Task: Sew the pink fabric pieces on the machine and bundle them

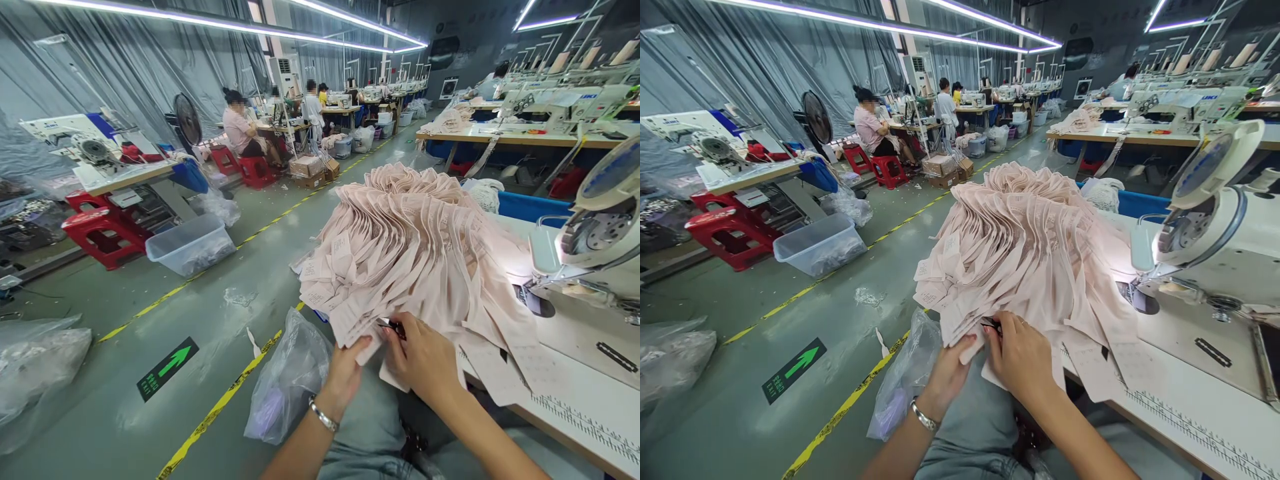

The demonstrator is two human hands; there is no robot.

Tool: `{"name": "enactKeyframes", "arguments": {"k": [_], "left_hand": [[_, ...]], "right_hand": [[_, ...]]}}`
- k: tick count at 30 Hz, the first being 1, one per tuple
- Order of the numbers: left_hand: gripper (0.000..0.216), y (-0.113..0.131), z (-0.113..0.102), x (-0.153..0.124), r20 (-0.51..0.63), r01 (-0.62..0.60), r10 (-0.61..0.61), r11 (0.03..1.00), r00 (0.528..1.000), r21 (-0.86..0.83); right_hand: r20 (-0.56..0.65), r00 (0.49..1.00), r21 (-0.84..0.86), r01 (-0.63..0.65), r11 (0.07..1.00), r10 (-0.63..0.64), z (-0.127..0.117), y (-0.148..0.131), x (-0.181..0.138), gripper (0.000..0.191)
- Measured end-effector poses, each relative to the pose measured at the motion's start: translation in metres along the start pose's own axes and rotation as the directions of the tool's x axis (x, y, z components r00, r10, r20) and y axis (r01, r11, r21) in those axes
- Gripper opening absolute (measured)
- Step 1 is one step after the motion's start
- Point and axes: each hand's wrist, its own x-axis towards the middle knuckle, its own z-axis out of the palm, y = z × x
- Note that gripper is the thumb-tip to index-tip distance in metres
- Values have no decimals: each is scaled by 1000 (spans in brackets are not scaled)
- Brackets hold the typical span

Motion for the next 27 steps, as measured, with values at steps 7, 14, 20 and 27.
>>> {"name": "enactKeyframes", "arguments": {"k": [7, 14, 20, 27], "left_hand": [[34, 25, -1, 4, 52, 27, -11, 948, 999, -318], [32, 16, -2, 0, 34, -9, 19, 963, 999, -268], [46, 9, 1, -9, 107, 12, 4, 988, 994, -154], [32, 8, -4, -1, 52, -5, 5, 1000, 999, 5]], "right_hand": [[-12, 998, 0, 54, 999, -54, -10, -6, -1, 32], [-16, 996, -88, 81, 993, -83, -2, -17, 6, 33], [12, 997, -144, 75, 987, -74, 13, -11, 5, 30], [-29, 999, 29, 32, 999, -31, 4, -5, 0, 27]]}}
